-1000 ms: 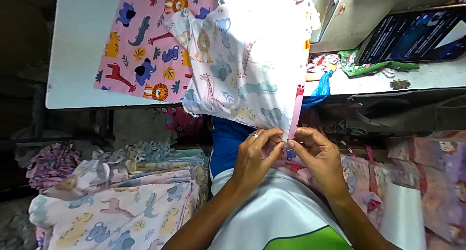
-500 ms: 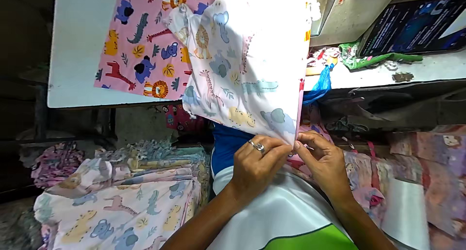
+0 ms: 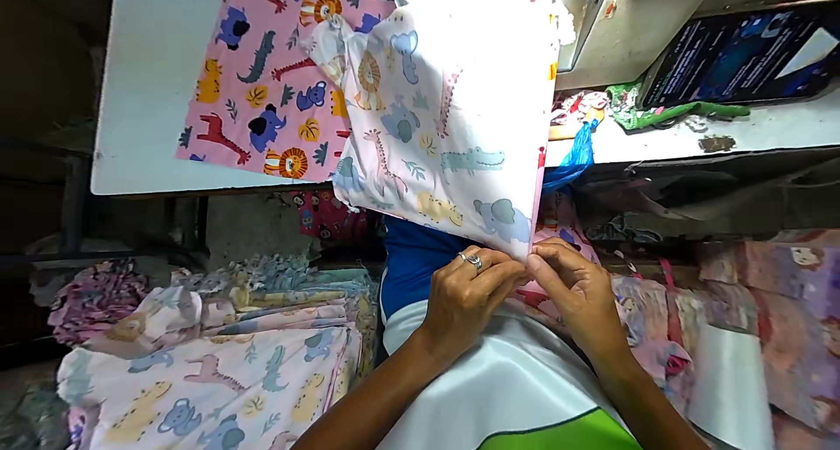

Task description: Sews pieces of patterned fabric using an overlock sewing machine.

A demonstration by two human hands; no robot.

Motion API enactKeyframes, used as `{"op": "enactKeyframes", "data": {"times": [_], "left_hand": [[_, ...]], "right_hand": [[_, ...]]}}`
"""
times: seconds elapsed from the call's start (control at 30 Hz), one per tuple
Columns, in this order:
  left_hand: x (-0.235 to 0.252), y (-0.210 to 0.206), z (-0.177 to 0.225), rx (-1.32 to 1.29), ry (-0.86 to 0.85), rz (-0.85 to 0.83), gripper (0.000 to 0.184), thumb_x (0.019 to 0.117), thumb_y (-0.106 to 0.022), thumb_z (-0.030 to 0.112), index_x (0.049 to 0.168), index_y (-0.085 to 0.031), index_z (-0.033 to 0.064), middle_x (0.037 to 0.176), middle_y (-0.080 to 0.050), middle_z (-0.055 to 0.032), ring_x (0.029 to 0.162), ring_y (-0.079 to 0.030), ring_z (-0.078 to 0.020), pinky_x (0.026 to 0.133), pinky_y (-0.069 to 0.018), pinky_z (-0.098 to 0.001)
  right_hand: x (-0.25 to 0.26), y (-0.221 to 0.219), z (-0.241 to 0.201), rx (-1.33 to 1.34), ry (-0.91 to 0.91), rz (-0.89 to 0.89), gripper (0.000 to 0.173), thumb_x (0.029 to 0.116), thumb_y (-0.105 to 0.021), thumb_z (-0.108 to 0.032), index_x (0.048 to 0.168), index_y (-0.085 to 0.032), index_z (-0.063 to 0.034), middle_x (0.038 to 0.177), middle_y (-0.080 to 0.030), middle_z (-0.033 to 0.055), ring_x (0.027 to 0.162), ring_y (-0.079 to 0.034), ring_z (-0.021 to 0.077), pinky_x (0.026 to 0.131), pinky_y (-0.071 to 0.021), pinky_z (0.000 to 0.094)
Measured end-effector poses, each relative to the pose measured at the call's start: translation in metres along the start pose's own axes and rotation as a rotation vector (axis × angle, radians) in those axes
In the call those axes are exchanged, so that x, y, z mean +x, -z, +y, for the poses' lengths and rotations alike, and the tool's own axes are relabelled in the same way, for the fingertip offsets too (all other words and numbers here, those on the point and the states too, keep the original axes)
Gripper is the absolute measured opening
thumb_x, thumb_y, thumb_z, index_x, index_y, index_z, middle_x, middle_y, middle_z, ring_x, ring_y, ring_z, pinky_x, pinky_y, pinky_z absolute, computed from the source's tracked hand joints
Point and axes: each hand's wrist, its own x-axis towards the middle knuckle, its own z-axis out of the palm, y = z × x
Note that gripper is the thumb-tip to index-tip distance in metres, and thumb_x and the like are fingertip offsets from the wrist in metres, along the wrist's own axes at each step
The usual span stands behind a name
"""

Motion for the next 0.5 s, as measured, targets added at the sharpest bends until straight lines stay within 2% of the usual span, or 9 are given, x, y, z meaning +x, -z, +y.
{"op": "enactKeyframes", "data": {"times": [0.1, 0.17, 0.23, 0.27, 0.3, 0.33, 0.4, 0.43, 0.5], "left_hand": [[-0.009, 0.002, -0.012, 0.026, 0.056, -0.114, 0.011, 0.0956, -0.069, 0.014, 0.095, -0.078, 0.0089, 0.096, -0.075, -0.0067, 0.092, -0.072, -0.0164, 0.083, -0.0584, -0.0285], [-0.015, 0.007, -0.018, 0.106, 0.140, -0.239, 0.014, 0.0881, -0.074, 0.018, 0.089, -0.075, 0.0042, 0.088, -0.073, -0.0129, 0.085, -0.073, -0.0275, 0.077, -0.0605, -0.0428], [-0.013, 0.018, -0.007, -0.064, 0.341, -0.467, 0.028, 0.0856, -0.079, 0.025, 0.094, -0.076, -0.0021, 0.093, -0.075, -0.0191, 0.092, -0.073, -0.0345, 0.085, -0.0571, -0.0542], [-0.009, 0.023, -0.005, -0.249, 0.447, -0.546, 0.037, 0.0828, -0.083, 0.029, 0.101, -0.076, -0.0020, 0.099, -0.075, -0.0167, 0.099, -0.072, -0.0294, 0.092, -0.0548, -0.0508], [-0.008, 0.024, -0.005, -0.470, 0.513, -0.497, 0.046, 0.0774, -0.087, 0.033, 0.107, -0.075, 0.0004, 0.102, -0.075, -0.0094, 0.100, -0.070, -0.0180, 0.094, -0.0552, -0.0398], [-0.011, 0.023, -0.006, -0.735, 0.552, -0.326, 0.052, 0.0736, -0.089, 0.036, 0.111, -0.072, 0.0029, 0.101, -0.075, -0.0008, 0.099, -0.070, -0.0072, 0.092, -0.0564, -0.0284], [-0.007, 0.023, 0.005, -1.151, 0.687, 0.150, 0.057, 0.0784, -0.086, 0.040, 0.120, -0.060, 0.0109, 0.103, -0.075, 0.0049, 0.095, -0.072, -0.0067, 0.086, -0.0603, -0.0287], [-0.002, 0.028, 0.014, -1.190, 0.774, 0.346, 0.054, 0.0859, -0.082, 0.032, 0.125, -0.050, 0.0109, 0.103, -0.074, 0.0038, 0.092, -0.073, -0.0092, 0.083, -0.0621, -0.0307], [0.003, 0.037, 0.023, -1.030, 0.864, 0.529, 0.033, 0.0978, -0.063, 0.014, 0.127, -0.048, 0.0084, 0.099, -0.075, 0.0040, 0.085, -0.074, -0.0082, 0.077, -0.0634, -0.0277]], "right_hand": [[0.000, -0.001, -0.001, 0.033, 0.009, -0.011, 0.013, 0.0957, -0.066, -0.009, 0.100, -0.072, 0.0013, 0.095, -0.070, 0.0028, 0.081, -0.068, 0.0043, 0.074, -0.0594, 0.0198], [-0.001, 0.003, -0.020, 0.231, 0.004, -0.092, 0.009, 0.0974, -0.066, -0.012, 0.102, -0.073, -0.0085, 0.091, -0.071, -0.0038, 0.077, -0.067, 0.0017, 0.070, -0.0590, 0.0192], [-0.004, 0.009, -0.032, 0.426, -0.004, -0.216, 0.012, 0.0984, -0.067, -0.016, 0.108, -0.075, -0.0165, 0.097, -0.072, -0.0073, 0.080, -0.069, 0.0004, 0.072, -0.0604, 0.0188], [-0.003, 0.009, -0.030, 0.447, -0.014, -0.211, 0.013, 0.0975, -0.068, -0.014, 0.107, -0.076, -0.0165, 0.098, -0.073, -0.0067, 0.080, -0.069, 0.0012, 0.073, -0.0607, 0.0197], [-0.001, 0.008, -0.024, 0.408, -0.025, -0.166, 0.012, 0.0961, -0.069, -0.012, 0.105, -0.075, -0.0144, 0.098, -0.073, -0.0056, 0.081, -0.069, 0.0019, 0.074, -0.0605, 0.0203], [0.000, 0.008, -0.018, 0.333, -0.032, -0.122, 0.012, 0.0948, -0.068, -0.009, 0.104, -0.075, -0.0116, 0.100, -0.072, -0.0050, 0.083, -0.069, 0.0019, 0.076, -0.0602, 0.0201], [-0.005, 0.010, -0.013, 0.206, -0.023, -0.096, 0.011, 0.0950, -0.068, -0.009, 0.104, -0.074, -0.0082, 0.101, -0.069, -0.0043, 0.083, -0.067, 0.0012, 0.074, -0.0598, 0.0191], [-0.011, 0.011, -0.014, 0.162, -0.010, -0.097, 0.011, 0.0957, -0.067, -0.009, 0.105, -0.073, -0.0075, 0.102, -0.068, -0.0042, 0.082, -0.066, 0.0006, 0.073, -0.0599, 0.0187], [-0.018, 0.012, -0.018, 0.099, 0.032, -0.087, 0.012, 0.0965, -0.065, -0.007, 0.107, -0.072, -0.0049, 0.102, -0.065, -0.0022, 0.081, -0.065, -0.0001, 0.073, -0.0597, 0.0181]]}}
